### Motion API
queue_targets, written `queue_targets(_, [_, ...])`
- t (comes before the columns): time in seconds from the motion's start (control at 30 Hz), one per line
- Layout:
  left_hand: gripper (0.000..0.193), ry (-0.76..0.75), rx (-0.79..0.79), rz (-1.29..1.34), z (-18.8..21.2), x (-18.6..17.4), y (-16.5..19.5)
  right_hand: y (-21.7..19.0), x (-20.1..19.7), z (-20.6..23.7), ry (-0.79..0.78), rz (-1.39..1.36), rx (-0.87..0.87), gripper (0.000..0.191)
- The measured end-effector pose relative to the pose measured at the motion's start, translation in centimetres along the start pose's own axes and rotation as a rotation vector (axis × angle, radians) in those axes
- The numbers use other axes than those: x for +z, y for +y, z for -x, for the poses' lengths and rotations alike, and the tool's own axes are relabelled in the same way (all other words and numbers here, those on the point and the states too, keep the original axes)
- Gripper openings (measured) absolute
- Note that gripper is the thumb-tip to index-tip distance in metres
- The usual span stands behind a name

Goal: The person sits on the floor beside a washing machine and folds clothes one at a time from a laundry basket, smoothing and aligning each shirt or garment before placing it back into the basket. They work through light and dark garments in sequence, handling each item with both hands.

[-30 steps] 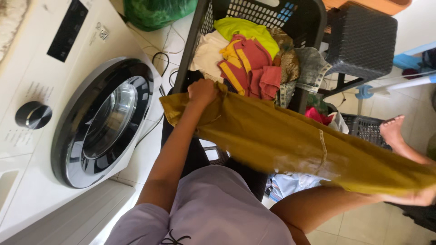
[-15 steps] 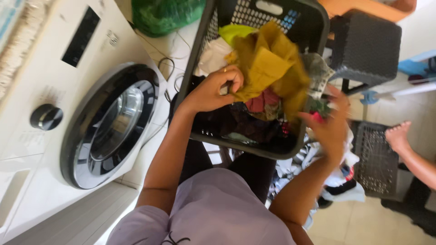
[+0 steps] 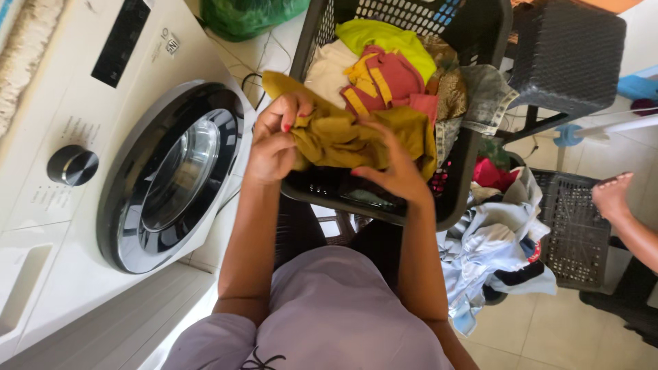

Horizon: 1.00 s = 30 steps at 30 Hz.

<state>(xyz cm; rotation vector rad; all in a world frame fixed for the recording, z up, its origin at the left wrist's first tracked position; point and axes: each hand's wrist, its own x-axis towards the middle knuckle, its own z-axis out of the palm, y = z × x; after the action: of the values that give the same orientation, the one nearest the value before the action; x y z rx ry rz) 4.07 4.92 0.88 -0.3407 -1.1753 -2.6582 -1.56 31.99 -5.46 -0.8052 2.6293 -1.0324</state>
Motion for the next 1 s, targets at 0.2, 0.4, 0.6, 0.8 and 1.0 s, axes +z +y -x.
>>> queue_targets(0.2, [0.021,0.050,0.063,0.255,-1.8,-0.7,-0.7,-0.4,-1.7,0.0,0.217,-0.755,-0.157,0.040])
queue_targets(0.4, [0.079,-0.036,-0.079,-0.396,-2.1,0.4,-1.1,-1.0,-7.0,1.2,0.180,-1.082,-0.232,0.027])
queue_targets(0.6, [0.082,-0.049,-0.338,-1.122,-3.2,2.3,-6.5,-3.6,-9.2,0.6,0.276,-0.679,-0.351,0.027])
queue_targets(0.8, [0.056,0.031,-0.079,-1.186,-3.3,0.7,-4.9,-5.1,-9.7,-0.2,0.866,-0.478,-0.244,0.021])
queue_targets(1.0, [0.061,0.185,-0.239,-1.330,-2.7,2.8,-6.4,-7.1,2.2,-0.1,0.473,-0.094,-0.258,0.013])
